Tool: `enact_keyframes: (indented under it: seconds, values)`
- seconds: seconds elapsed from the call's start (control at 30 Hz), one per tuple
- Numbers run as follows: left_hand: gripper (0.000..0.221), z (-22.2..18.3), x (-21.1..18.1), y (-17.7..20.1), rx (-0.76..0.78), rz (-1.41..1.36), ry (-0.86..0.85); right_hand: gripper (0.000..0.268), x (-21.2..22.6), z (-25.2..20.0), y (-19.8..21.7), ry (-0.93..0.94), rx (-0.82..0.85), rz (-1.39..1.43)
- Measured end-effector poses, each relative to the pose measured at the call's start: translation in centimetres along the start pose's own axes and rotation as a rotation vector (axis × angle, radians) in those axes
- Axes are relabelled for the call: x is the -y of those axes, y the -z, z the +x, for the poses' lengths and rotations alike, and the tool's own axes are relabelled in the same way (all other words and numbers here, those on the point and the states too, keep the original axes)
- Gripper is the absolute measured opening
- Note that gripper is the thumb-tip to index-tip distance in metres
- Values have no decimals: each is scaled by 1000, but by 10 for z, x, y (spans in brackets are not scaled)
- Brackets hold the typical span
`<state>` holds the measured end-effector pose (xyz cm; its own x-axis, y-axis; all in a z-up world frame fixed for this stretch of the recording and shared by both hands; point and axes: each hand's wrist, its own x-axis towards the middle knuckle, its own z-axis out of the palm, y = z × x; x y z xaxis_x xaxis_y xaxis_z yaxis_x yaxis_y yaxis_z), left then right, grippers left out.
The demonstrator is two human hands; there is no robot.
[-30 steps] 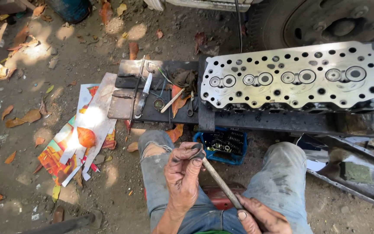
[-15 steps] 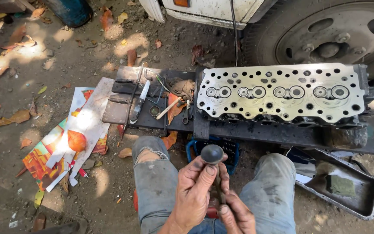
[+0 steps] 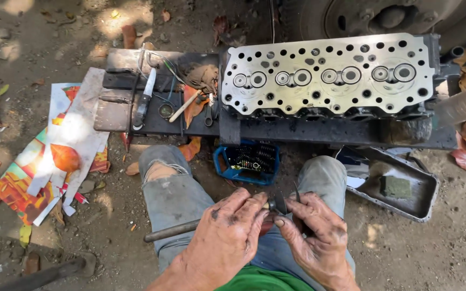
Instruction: Cleaning and lapping valves on a diesel engine cylinder head.
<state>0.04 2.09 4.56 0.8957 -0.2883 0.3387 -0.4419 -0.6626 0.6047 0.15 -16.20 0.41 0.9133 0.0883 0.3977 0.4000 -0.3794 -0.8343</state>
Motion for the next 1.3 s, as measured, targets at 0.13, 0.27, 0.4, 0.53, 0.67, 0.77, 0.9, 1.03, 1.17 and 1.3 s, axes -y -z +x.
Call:
enact_keyframes:
  seconds: [0.13,0.27,0.4,0.53,0.67,0.77,0.9,1.03,1.17,1.3]
  values:
    - [35,-2,-3,2,58,-55,-39,25,2,-1,8,-2,23,-43]
    - [39,-10,3,-6,86,11,-160,17,-7,-7,11,114,-2,-117]
    - [31,-3,0,3,210,-116,-72,22,-24,-21,10,239,-52,-285]
    - [27,-4,3,3,242,-232,42,20,-21,-24,9,277,-53,-283]
    - [30,-12,7,-5,87,-158,-94,20,-10,-23,7,155,-59,-254]
    - [34,-17,9,-10,13,-91,-154,16,-5,-25,3,90,-80,-218]
    - [39,-19,9,-18,-58,-62,-125,16,3,-18,-4,71,-111,-162]
    - [39,-15,7,-18,-81,-58,-156,15,0,-19,-6,81,-105,-166]
    - [35,-10,12,-18,-65,-107,-131,15,-3,-14,-11,97,-138,-148]
    - [45,-28,34,-30,-178,67,-223,28,-4,-31,-5,64,-17,35]
